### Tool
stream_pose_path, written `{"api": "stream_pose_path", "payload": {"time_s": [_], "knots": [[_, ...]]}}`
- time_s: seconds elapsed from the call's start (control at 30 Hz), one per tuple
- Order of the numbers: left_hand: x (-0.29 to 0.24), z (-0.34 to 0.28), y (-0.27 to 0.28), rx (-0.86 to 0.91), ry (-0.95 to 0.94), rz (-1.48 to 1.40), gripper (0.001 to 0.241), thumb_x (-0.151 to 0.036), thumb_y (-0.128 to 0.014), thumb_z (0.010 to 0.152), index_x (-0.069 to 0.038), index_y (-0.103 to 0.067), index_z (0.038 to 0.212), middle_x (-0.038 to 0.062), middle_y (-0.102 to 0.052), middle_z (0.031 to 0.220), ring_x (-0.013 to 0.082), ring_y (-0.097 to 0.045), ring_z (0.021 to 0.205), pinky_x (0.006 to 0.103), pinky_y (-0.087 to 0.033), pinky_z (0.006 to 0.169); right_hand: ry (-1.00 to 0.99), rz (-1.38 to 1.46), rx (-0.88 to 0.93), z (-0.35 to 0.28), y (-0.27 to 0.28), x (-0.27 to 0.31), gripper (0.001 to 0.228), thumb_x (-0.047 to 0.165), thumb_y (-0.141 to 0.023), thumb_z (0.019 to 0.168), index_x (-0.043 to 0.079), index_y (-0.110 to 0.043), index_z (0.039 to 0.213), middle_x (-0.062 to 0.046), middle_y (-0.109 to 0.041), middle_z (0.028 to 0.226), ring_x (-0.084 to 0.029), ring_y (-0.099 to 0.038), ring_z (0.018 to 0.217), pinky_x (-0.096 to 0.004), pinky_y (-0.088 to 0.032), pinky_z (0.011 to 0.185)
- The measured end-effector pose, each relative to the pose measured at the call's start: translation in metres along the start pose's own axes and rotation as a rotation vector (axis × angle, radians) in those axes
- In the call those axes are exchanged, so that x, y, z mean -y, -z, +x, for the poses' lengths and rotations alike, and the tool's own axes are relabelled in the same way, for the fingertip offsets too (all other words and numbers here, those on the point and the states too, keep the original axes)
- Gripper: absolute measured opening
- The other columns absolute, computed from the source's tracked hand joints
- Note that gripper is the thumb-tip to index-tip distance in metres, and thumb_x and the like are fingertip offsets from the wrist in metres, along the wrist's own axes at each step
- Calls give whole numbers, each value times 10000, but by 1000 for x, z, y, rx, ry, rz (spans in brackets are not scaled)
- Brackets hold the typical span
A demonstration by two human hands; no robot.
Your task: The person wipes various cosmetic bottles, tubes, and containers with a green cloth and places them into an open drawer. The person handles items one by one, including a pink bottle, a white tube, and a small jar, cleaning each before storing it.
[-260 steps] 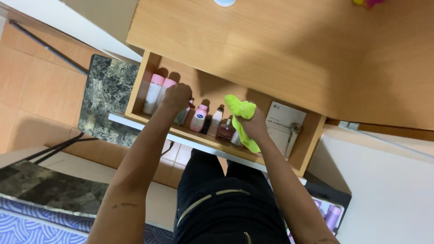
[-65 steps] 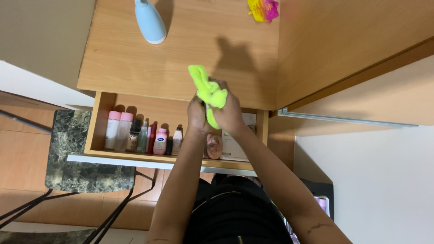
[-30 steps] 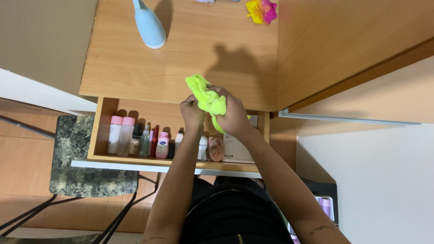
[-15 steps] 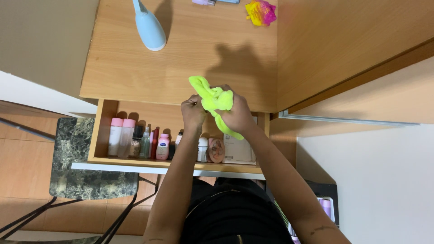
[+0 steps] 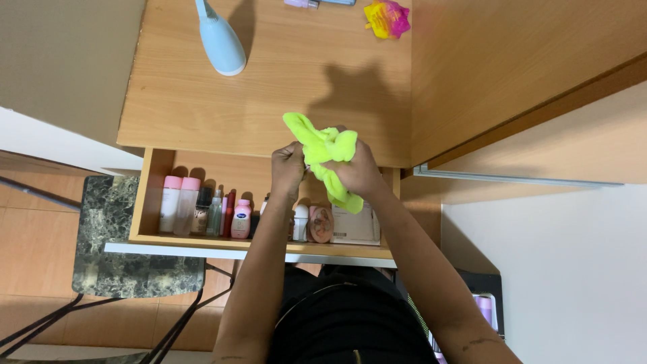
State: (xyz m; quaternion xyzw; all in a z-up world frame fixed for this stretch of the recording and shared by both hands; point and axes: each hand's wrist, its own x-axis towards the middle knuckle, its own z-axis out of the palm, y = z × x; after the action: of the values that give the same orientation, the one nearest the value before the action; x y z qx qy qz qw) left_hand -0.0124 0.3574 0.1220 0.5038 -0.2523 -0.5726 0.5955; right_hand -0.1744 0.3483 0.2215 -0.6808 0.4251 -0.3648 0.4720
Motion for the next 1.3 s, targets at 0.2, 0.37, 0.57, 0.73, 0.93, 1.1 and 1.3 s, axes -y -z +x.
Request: {"api": "stream_pose_path", "payload": {"time_s": [0.2, 0.37, 0.57, 0.73, 0.93, 1.1, 1.3], "knots": [[-32, -14, -5, 170, 134, -271, 219, -302, -651, 1045, -89, -695, 1076, -9, -638, 812, 52, -560, 631, 189, -348, 456, -186, 416, -124, 11, 2, -12, 420, -76, -714, 827, -5, -612, 1229, -89, -725, 1106, -192, -720, 998, -341, -596, 866], [-25, -8, 5, 174, 122, -434, 344, -345, -543, 1112, -29, -674, 1149, 36, -664, 923, 116, -616, 796, 242, -478, 635, -256, 701, -277, 11, 5, -5, 422, -82, -691, 865, 0, -590, 1266, -106, -708, 1124, -215, -715, 1000, -367, -608, 861], [-40, -14, -5, 132, 165, -602, 523, -354, -360, 1107, 77, -565, 1321, 179, -679, 1233, 239, -687, 1151, 360, -563, 1038, -286, 714, -306, 10, 2, -5, 393, -82, -683, 864, -15, -619, 1245, -116, -724, 1130, -225, -722, 1010, -365, -614, 863], [-43, -21, -15, 172, 94, -600, 512, -308, -332, 1133, -46, -433, 1561, 178, -591, 1427, 223, -585, 1220, 360, -443, 1096, -154, 409, -231, 4, -19, -7, 377, -42, -699, 878, -6, -641, 1248, -88, -741, 1119, -191, -721, 994, -331, -600, 858], [-22, -4, -4, 130, 49, -673, 494, -327, -332, 1135, -20, -497, 1485, 136, -612, 1408, 249, -571, 1272, 378, -507, 1072, -21, 67, -20, -19, -38, 6, 337, 14, -724, 881, 30, -598, 1193, -75, -736, 1052, -165, -722, 993, -328, -583, 873], [6, 17, 41, -58, 65, -731, 419, -262, -399, 1068, -103, -492, 1444, 109, -663, 1199, 273, -675, 1044, 356, -542, 830, -25, -59, 295, -25, -31, -5, 403, 91, -826, 814, 29, -622, 1156, -62, -734, 1039, -152, -705, 961, -339, -562, 870], [56, 44, 146, -303, -8, -365, 402, -152, -521, 1077, -71, -577, 1466, 112, -734, 1133, 88, -502, 715, 202, -408, 543, -222, 104, 421, -24, -36, -13, 445, 89, -811, 789, 50, -661, 1206, -36, -748, 1086, -137, -701, 996, -321, -567, 896]]}}
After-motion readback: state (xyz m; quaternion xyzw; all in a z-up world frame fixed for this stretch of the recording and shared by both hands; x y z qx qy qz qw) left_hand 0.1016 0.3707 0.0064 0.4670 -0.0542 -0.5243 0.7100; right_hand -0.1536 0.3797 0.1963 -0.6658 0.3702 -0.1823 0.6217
